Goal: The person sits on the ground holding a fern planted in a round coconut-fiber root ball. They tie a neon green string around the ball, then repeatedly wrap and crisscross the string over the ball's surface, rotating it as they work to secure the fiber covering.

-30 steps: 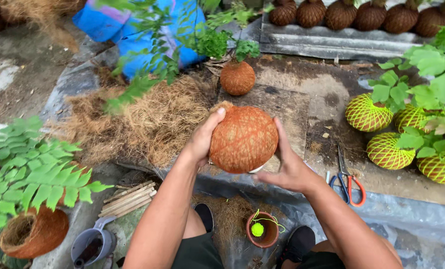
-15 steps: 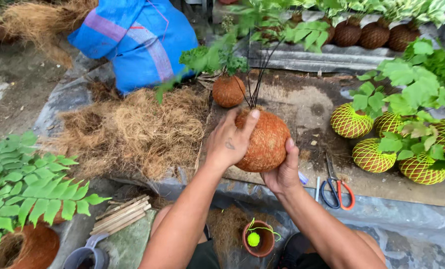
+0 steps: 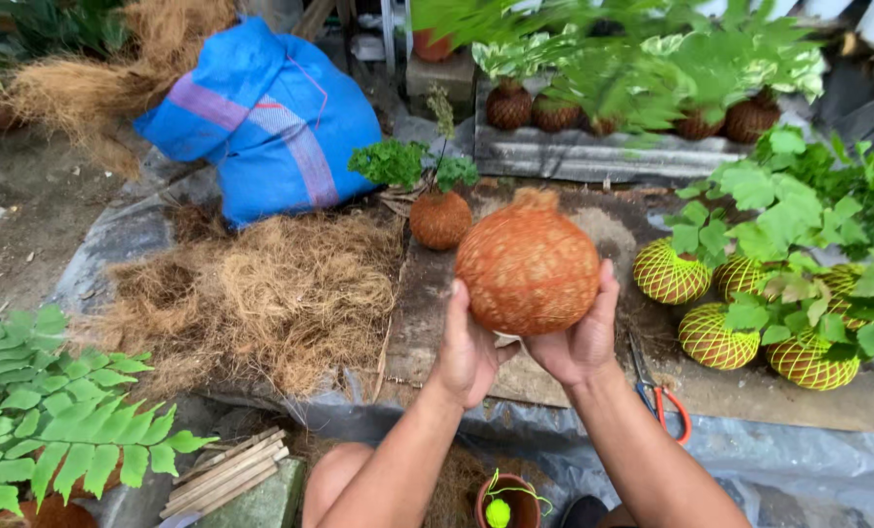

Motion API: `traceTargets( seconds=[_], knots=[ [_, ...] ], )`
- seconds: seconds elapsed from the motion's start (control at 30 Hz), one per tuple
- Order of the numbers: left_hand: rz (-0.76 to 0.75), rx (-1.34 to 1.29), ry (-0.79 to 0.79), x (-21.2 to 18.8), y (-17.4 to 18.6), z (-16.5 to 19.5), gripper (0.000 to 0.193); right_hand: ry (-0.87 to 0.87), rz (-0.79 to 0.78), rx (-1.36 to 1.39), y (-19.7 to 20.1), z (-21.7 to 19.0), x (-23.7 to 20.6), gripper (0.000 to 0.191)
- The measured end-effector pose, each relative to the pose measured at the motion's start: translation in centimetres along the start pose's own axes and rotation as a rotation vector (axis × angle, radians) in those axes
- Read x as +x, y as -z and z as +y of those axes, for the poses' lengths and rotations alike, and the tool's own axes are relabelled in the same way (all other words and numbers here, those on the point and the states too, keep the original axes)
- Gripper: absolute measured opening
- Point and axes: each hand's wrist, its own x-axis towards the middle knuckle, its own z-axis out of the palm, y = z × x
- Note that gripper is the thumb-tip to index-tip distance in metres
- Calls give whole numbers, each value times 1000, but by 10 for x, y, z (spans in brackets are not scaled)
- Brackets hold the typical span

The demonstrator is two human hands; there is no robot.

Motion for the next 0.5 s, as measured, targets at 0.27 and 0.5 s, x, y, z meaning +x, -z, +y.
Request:
traceTargets(
  seconds=[0.27,0.5],
  knots=[
    [130,32,-460,-6,-6,4,91,95,-39,-791,-6,-36,22,76],
    [221,-434,-358,-20,-15,24,81,58,-158,-626,-17,-43,33,78]
  ],
)
